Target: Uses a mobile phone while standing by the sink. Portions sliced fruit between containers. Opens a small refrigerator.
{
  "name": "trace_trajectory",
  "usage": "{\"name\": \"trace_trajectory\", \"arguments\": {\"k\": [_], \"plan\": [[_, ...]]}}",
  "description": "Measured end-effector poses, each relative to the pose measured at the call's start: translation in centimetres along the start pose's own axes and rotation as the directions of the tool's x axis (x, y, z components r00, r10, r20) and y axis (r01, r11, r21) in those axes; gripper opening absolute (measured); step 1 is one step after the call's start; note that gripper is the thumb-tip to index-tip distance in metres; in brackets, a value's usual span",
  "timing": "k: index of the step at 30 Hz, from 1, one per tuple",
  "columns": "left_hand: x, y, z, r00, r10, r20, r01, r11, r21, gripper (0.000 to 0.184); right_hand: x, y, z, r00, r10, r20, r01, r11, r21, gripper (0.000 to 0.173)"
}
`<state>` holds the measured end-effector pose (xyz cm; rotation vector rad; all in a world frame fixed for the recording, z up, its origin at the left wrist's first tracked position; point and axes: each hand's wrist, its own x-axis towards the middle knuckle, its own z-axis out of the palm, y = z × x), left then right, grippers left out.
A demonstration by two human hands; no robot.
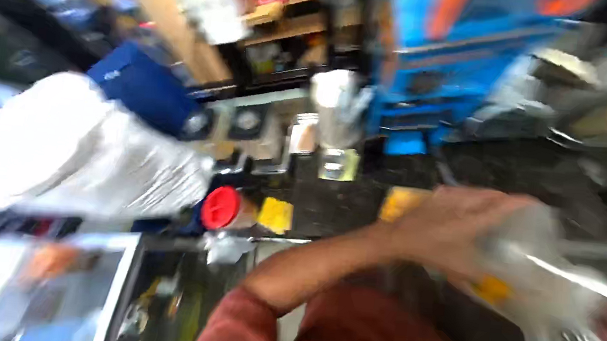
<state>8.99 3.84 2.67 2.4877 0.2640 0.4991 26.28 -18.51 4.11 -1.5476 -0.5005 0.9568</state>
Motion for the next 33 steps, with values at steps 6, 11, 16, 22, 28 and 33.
{"name": "trace_trajectory", "arguments": {"k": [6,11,16,22,28,33], "plan": [[3.9,1.4,2.4,0.939,-0.025,0.344,0.016,0.999,0.029,0.120,2.5,2.2,0.4,0.999,-0.033,0.017,0.037,0.921,-0.389,0.024],[6.4,2.0,3.6,0.881,-0.064,0.469,-0.024,0.983,0.180,0.127,3.5,4.5,-3.8,0.997,0.050,-0.055,-0.055,0.995,-0.081,0.030],[9.5,4.5,5.5,0.793,-0.031,0.608,-0.183,0.941,0.286,0.126,4.5,6.6,-1.6,0.999,0.026,0.038,-0.021,0.990,-0.137,0.024],[11.7,6.3,5.6,0.695,-0.086,0.714,-0.260,0.896,0.361,0.126,4.1,8.4,-4.8,0.999,0.006,-0.036,-0.017,0.947,-0.320,0.030],[13.7,7.4,6.9,0.612,-0.073,0.787,-0.332,0.880,0.339,0.126,5.1,8.6,-2.8,0.996,0.054,-0.070,-0.053,0.998,0.013,0.023],[14.4,8.0,7.3,0.571,-0.084,0.817,-0.352,0.874,0.336,0.124,5.7,8.5,-2.9,0.996,-0.043,-0.075,0.019,0.954,-0.299,0.015]]}}
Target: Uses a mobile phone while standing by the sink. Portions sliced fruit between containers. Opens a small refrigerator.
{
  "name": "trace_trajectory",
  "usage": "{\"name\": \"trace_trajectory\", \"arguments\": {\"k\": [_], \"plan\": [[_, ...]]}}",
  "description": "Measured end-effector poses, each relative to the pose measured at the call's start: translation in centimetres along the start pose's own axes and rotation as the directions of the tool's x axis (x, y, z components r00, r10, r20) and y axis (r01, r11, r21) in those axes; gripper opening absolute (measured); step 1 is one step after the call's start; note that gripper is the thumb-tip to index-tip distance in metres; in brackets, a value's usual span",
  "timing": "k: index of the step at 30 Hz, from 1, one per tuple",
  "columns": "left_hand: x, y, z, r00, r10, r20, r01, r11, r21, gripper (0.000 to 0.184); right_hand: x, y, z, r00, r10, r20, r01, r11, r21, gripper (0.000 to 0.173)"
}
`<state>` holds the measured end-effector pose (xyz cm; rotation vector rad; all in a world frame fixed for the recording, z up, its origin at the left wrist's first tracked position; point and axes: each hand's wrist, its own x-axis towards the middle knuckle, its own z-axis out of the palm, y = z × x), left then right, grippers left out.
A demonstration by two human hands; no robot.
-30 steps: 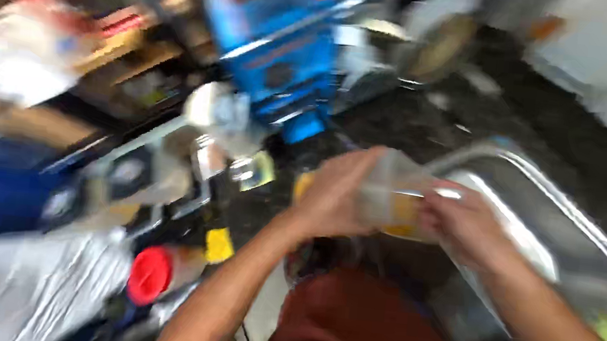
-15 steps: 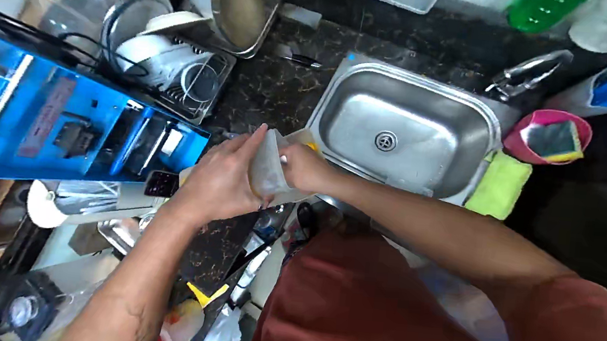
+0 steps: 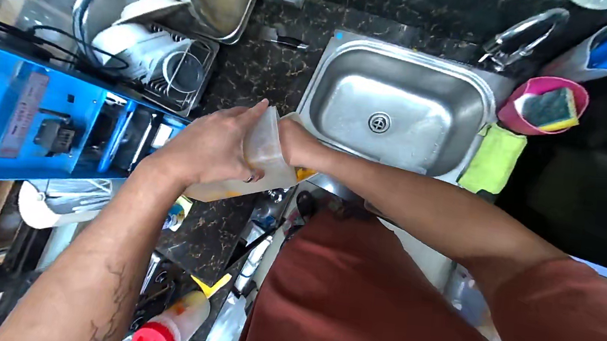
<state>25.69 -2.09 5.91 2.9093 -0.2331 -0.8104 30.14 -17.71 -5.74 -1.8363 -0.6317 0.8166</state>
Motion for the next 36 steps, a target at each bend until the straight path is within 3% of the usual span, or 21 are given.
{"name": "trace_trajectory", "arguments": {"k": [5,8,10,11,16,20,22,24,26,27,29,31,33,35,36], "plan": [[0.0,0.0,-0.3,1.000,-0.011,0.002,0.011,0.999,0.041,0.124,-1.2,1.4,-3.2,1.000,-0.018,-0.010,0.017,0.996,-0.085,0.024],[0.1,0.1,-0.4,1.000,-0.010,0.011,0.010,0.998,0.059,0.125,-2.1,0.7,-3.8,0.996,0.073,-0.044,-0.067,0.989,0.131,0.027],[0.5,0.6,-0.5,1.000,0.004,0.023,-0.005,0.997,0.076,0.125,-1.8,0.8,-2.1,0.992,0.120,-0.033,-0.104,0.945,0.312,0.024],[0.7,0.8,-0.5,0.999,0.014,0.031,-0.017,0.997,0.080,0.126,-1.5,1.0,-1.2,0.992,0.122,-0.012,-0.112,0.942,0.318,0.023],[1.0,0.7,-0.9,0.998,0.024,0.055,-0.029,0.996,0.090,0.125,-0.9,3.1,-1.3,0.999,0.051,0.001,-0.051,0.997,0.055,0.029],[1.1,0.7,-1.2,0.998,0.013,0.066,-0.020,0.994,0.105,0.124,-3.1,3.5,-4.7,0.995,0.086,-0.052,-0.085,0.996,0.028,0.032],[1.3,0.8,-1.3,0.997,0.020,0.074,-0.029,0.992,0.123,0.124,-3.7,3.2,-5.5,0.988,0.130,-0.078,-0.118,0.983,0.140,0.030],[1.5,0.9,-1.3,0.997,0.028,0.078,-0.038,0.990,0.134,0.125,-3.5,2.8,-4.6,0.985,0.166,-0.034,-0.139,0.907,0.398,0.025],[1.8,0.9,-1.2,0.996,0.050,0.072,-0.060,0.987,0.146,0.126,-2.7,2.2,-2.6,0.973,0.182,0.140,-0.229,0.723,0.652,0.014],[2.0,1.1,-1.2,0.996,0.060,0.070,-0.070,0.987,0.147,0.126,-2.1,2.0,-1.8,0.958,0.181,0.221,-0.284,0.683,0.673,0.013],[2.1,1.6,-1.3,0.995,0.072,0.066,-0.080,0.989,0.128,0.124,-1.1,2.0,-0.4,0.961,0.186,0.206,-0.271,0.792,0.548,0.009],[1.8,1.3,-1.5,0.996,0.063,0.071,-0.070,0.992,0.109,0.123,-0.4,2.3,0.0,0.988,0.093,0.123,-0.123,0.955,0.269,0.018],[1.7,0.8,-1.5,0.995,0.045,0.084,-0.053,0.995,0.089,0.125,-0.5,2.5,-0.6,0.997,0.028,0.074,-0.039,0.989,0.145,0.019],[1.7,0.4,-1.4,0.996,0.046,0.074,-0.052,0.996,0.074,0.126,-0.6,1.9,-1.5,0.994,0.112,0.021,-0.113,0.959,0.259,0.021],[1.8,0.3,-1.4,0.996,0.052,0.066,-0.056,0.996,0.071,0.126,-0.3,1.6,-1.1,0.986,0.167,0.009,-0.155,0.892,0.424,0.021]]}}
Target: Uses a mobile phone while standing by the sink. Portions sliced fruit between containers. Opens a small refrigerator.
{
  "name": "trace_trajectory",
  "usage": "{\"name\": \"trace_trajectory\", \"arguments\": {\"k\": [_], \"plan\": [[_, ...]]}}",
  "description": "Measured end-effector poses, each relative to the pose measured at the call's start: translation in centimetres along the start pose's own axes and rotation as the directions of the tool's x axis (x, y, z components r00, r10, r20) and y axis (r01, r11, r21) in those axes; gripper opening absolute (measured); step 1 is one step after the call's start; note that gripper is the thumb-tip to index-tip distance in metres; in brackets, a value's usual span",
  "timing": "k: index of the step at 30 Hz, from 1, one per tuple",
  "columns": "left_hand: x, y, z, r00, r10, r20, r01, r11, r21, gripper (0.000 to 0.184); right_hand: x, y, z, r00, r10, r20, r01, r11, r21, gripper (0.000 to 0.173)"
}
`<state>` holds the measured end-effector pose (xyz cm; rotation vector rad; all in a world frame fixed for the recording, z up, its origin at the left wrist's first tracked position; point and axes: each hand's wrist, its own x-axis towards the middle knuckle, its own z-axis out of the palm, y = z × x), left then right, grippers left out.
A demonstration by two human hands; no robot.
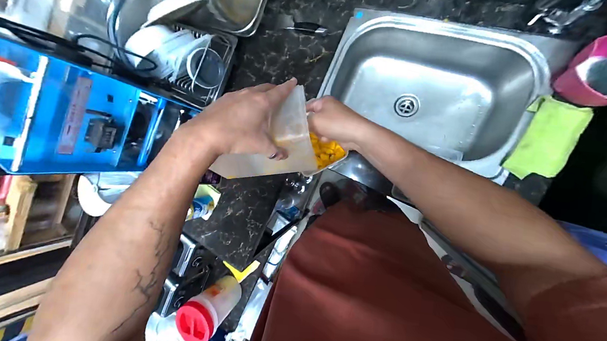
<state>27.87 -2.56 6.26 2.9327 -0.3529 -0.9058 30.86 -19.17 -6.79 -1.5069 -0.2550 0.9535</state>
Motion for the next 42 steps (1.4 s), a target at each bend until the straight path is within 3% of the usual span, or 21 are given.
{"name": "trace_trajectory", "arguments": {"k": [2,3,5,7,8,12,13,15,19,21,25,27,31,33,36,38,40,42], "plan": [[0.2,0.0,0.1,1.000,0.017,-0.014,-0.017,1.000,0.001,0.126,0.5,-0.2,1.6,0.995,0.100,0.027,-0.103,0.954,0.282,0.015],[0.2,0.1,0.0,1.000,0.021,-0.011,-0.021,1.000,0.003,0.127,0.7,-0.3,2.3,0.994,0.100,0.047,-0.109,0.957,0.270,0.016],[0.0,-0.2,-0.3,1.000,0.011,0.008,-0.011,1.000,-0.011,0.127,0.9,-0.4,2.7,0.998,-0.025,0.056,0.024,1.000,0.017,0.020],[-0.2,-0.8,-0.4,1.000,-0.008,0.014,0.008,1.000,-0.020,0.126,1.1,-0.1,1.9,0.982,-0.181,0.059,0.190,0.924,-0.331,0.018],[-0.3,-1.1,-0.4,1.000,-0.012,0.014,0.013,1.000,-0.027,0.126,1.1,0.1,1.3,0.973,-0.220,0.068,0.230,0.896,-0.381,0.019],[-0.1,-1.5,-0.2,1.000,-0.006,0.007,0.006,0.998,-0.061,0.128,1.0,-0.2,1.0,0.971,-0.231,-0.066,0.228,0.972,-0.055,0.018],[0.0,-1.3,-0.1,1.000,-0.003,0.010,0.003,0.998,-0.065,0.129,1.1,-0.3,1.5,0.962,-0.254,-0.101,0.250,0.967,-0.052,0.017],[0.1,-1.1,-0.2,1.000,0.008,0.011,-0.007,0.996,-0.094,0.128,0.3,-1.5,2.5,0.958,-0.265,-0.114,0.241,0.952,-0.189,0.017],[-0.2,-1.2,-0.5,1.000,-0.029,0.006,0.029,0.993,-0.110,0.127,-0.2,-1.1,1.7,0.989,-0.124,-0.078,0.081,0.908,-0.410,0.020],[-0.4,-1.1,-0.5,0.999,-0.044,-0.019,0.042,0.994,-0.100,0.126,0.1,-0.1,0.5,0.993,-0.107,-0.051,0.083,0.934,-0.348,0.024],[-0.3,-0.9,-0.1,0.999,-0.027,-0.025,0.025,0.995,-0.098,0.125,-0.2,-0.8,2.4,0.999,-0.005,-0.034,0.008,0.996,0.084,0.022],[0.0,-1.0,-0.3,0.999,-0.027,-0.018,0.026,0.997,-0.079,0.124,0.7,-0.9,3.0,1.000,0.014,-0.014,-0.013,0.999,0.051,0.022],[-0.2,-1.2,-0.6,0.999,-0.045,0.006,0.046,0.996,-0.080,0.123,0.7,-0.6,2.2,1.000,-0.015,0.011,0.018,0.962,-0.273,0.021],[0.0,-0.9,-0.6,0.999,-0.040,-0.002,0.039,0.995,-0.087,0.124,0.2,-0.7,1.9,0.997,-0.071,0.005,0.071,0.979,-0.189,0.018],[0.4,-0.6,-0.3,0.999,-0.033,-0.017,0.032,0.998,-0.061,0.126,0.0,-0.4,2.5,0.986,-0.132,0.099,0.123,0.988,0.094,0.019],[0.5,-0.5,-0.4,0.999,-0.030,-0.010,0.030,0.998,-0.059,0.125,1.2,0.3,2.8,0.978,-0.156,0.138,0.157,0.988,0.003,0.021],[0.6,-0.4,-0.8,1.000,-0.027,-0.004,0.027,0.998,-0.050,0.124,2.1,0.5,2.9,0.972,-0.168,0.161,0.211,0.930,-0.301,0.025],[0.9,0.0,-0.7,1.000,-0.027,0.003,0.027,0.999,-0.023,0.123,1.7,0.4,2.8,0.974,-0.145,0.171,0.212,0.845,-0.490,0.027]]}}
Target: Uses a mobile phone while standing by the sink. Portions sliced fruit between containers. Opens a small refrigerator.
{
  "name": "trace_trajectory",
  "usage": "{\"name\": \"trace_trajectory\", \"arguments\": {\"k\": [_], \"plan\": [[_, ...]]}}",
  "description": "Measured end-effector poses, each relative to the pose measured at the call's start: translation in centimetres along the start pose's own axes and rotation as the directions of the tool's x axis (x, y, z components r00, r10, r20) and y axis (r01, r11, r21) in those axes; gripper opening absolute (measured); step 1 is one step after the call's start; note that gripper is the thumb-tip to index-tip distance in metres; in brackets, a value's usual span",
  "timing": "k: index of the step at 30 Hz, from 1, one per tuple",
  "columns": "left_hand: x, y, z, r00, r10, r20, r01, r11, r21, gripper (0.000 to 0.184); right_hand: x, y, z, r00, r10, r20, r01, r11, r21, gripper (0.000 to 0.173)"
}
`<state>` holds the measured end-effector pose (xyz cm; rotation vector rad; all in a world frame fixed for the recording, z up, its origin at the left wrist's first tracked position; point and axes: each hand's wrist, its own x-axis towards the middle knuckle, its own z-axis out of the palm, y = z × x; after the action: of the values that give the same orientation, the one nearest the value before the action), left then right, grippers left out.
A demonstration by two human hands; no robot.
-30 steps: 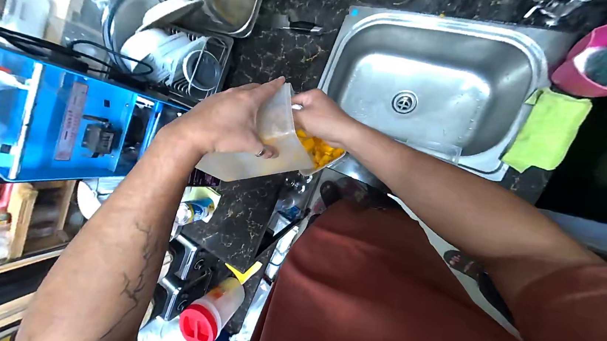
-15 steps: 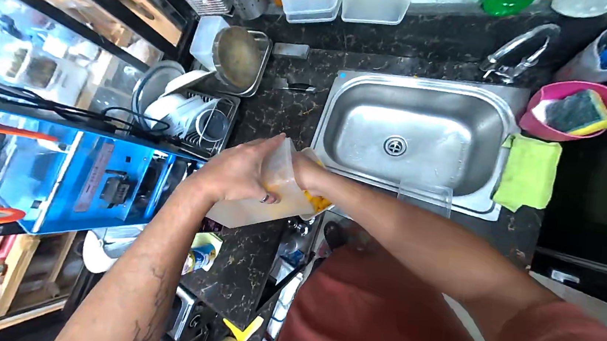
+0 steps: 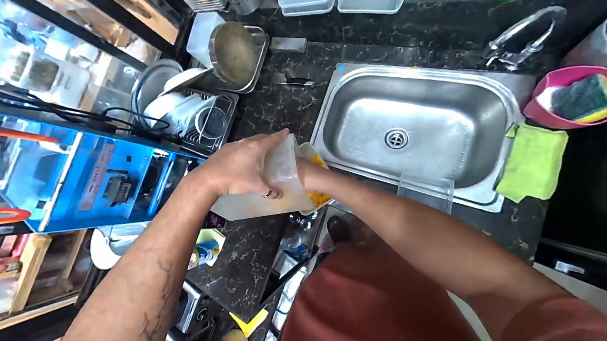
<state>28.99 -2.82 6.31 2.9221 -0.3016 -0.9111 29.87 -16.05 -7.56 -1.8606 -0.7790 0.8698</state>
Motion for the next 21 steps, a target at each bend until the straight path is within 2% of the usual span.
{"name": "trace_trajectory", "arguments": {"k": [2,4,6,8,9,10,12,14,15,18,20,21], "plan": [[0.2,0.3,-0.1,1.000,-0.005,0.005,0.005,1.000,0.006,0.122,-0.8,0.4,-1.2,0.999,-0.022,-0.023,0.021,0.997,-0.071,0.022],[0.0,0.1,-0.1,1.000,-0.014,0.000,0.014,1.000,-0.012,0.123,-1.5,0.6,-3.2,1.000,0.006,-0.019,-0.007,0.999,-0.034,0.021],[0.2,-0.1,-0.3,1.000,-0.018,0.000,0.018,1.000,-0.003,0.123,-1.9,0.5,-4.5,0.998,0.038,-0.054,-0.032,0.994,0.108,0.020],[0.6,0.4,-0.2,1.000,-0.016,0.009,0.015,1.000,0.017,0.123,-1.5,0.4,-3.4,0.990,0.042,-0.134,0.000,0.954,0.301,0.018],[0.8,0.8,-0.3,1.000,-0.014,0.017,0.014,0.999,0.029,0.123,-1.3,0.2,-2.6,0.987,0.044,-0.157,0.013,0.939,0.343,0.027],[1.0,1.2,-0.3,1.000,-0.013,0.022,0.013,0.999,0.038,0.123,-1.1,-0.2,-1.7,0.984,0.051,-0.169,0.010,0.940,0.342,0.035],[1.0,1.5,-0.3,0.999,-0.019,0.031,0.018,0.999,0.049,0.123,-0.8,-0.2,-0.7,0.985,0.079,-0.153,-0.047,0.978,0.205,0.037],[1.1,1.2,-0.4,0.999,-0.021,0.043,0.019,0.999,0.048,0.122,-0.9,1.1,-1.6,0.991,0.057,-0.119,-0.050,0.997,0.057,0.026],[1.1,1.0,-0.4,0.998,-0.027,0.057,0.024,0.999,0.041,0.123,-1.6,1.6,-2.8,0.993,0.051,-0.103,-0.045,0.997,0.063,0.021],[1.3,0.8,-0.5,0.997,-0.035,0.074,0.033,0.999,0.033,0.124,-2.9,2.1,-5.3,0.991,0.112,-0.079,-0.088,0.960,0.264,0.021],[1.7,1.2,-0.4,0.998,-0.026,0.065,0.024,0.999,0.043,0.125,-2.4,1.6,-4.0,0.988,0.143,-0.063,-0.100,0.887,0.451,0.021],[1.9,1.4,-0.4,0.998,-0.018,0.062,0.015,0.999,0.052,0.126,-1.9,1.2,-3.4,0.989,0.143,-0.030,-0.110,0.866,0.487,0.027]]}}
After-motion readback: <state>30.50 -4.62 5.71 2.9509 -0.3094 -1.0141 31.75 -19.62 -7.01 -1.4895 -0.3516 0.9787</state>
